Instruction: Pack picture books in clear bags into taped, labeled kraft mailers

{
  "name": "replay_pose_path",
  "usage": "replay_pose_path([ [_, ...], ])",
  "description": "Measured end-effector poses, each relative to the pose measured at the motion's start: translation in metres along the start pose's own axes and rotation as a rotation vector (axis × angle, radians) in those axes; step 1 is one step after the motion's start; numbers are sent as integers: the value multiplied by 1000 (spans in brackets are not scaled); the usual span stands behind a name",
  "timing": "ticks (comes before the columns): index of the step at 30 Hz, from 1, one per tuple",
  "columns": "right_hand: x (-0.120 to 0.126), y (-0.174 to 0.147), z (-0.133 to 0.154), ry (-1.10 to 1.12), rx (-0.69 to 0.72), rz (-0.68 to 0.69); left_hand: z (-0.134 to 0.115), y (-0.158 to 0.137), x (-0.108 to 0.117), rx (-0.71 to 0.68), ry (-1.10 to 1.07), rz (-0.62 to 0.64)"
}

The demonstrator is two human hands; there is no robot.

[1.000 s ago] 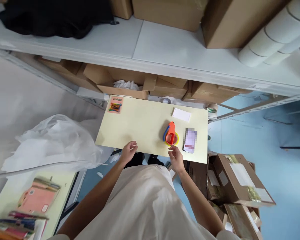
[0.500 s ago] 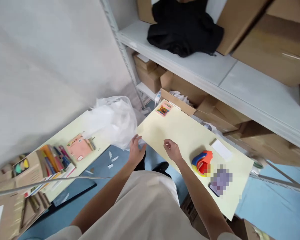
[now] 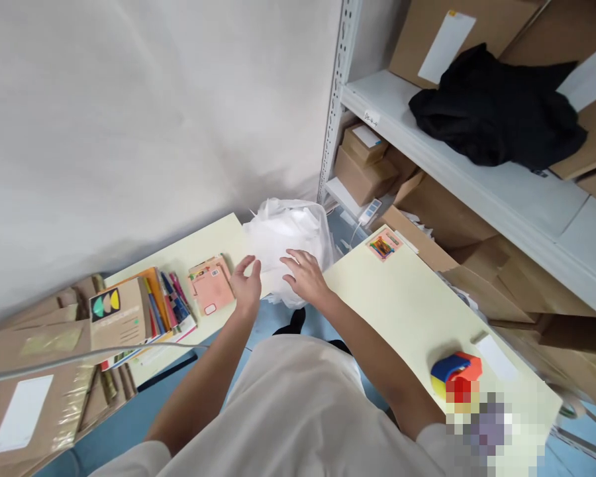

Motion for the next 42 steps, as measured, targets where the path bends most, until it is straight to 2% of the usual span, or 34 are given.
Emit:
replay_pose_path([
  [2,-10,11,1,-31,6,47,3,10,-4,42,-45,92],
  [5,-21,21,6,-98,33,126,4,16,-7,86,-99,150],
  [7,-23,28,11,-148,40,152,-4,14,-10,57,-125,199],
  [9,-18,35,15,-184,14,128,-28,6,-15,-108,-139,282],
  [12,7,39,14,-184,-71,1,-72,-19,-19,-467,-123,407],
  [14,33,34,5,-123,-155,-157,-94,-34,-17,-665,-114,415],
  [16,63,22,-10,10,-255,-378,-108,-40,-13,-780,-111,350],
  [19,104,-3,-33,312,-348,-755,-112,-35,-18,-779,-44,275],
  [22,133,-26,-45,553,-350,-1059,-109,-30,-40,-743,66,313],
  [24,147,-42,-47,633,-357,-1206,-109,-32,-59,-750,154,369],
  [27,166,-69,-43,639,-354,-1368,-113,-39,-84,-771,260,430],
  [32,194,-131,-27,609,-287,-1610,-138,-63,-109,-854,318,409],
  [37,198,-215,-21,558,-364,-1820,-152,-97,-156,-934,448,457],
  [42,162,-309,-24,536,-578,-1932,-135,-148,-222,-1087,632,654],
])
Point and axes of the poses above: each hand's wrist, its own y-axis towards the middle knuckle, its own x-axis out of the back of the hand, z = x × y, the point moved 9 cm from there along y, towards the middle knuckle, and after that the axes turned 15 degrees about x, right-handed, at the moved point
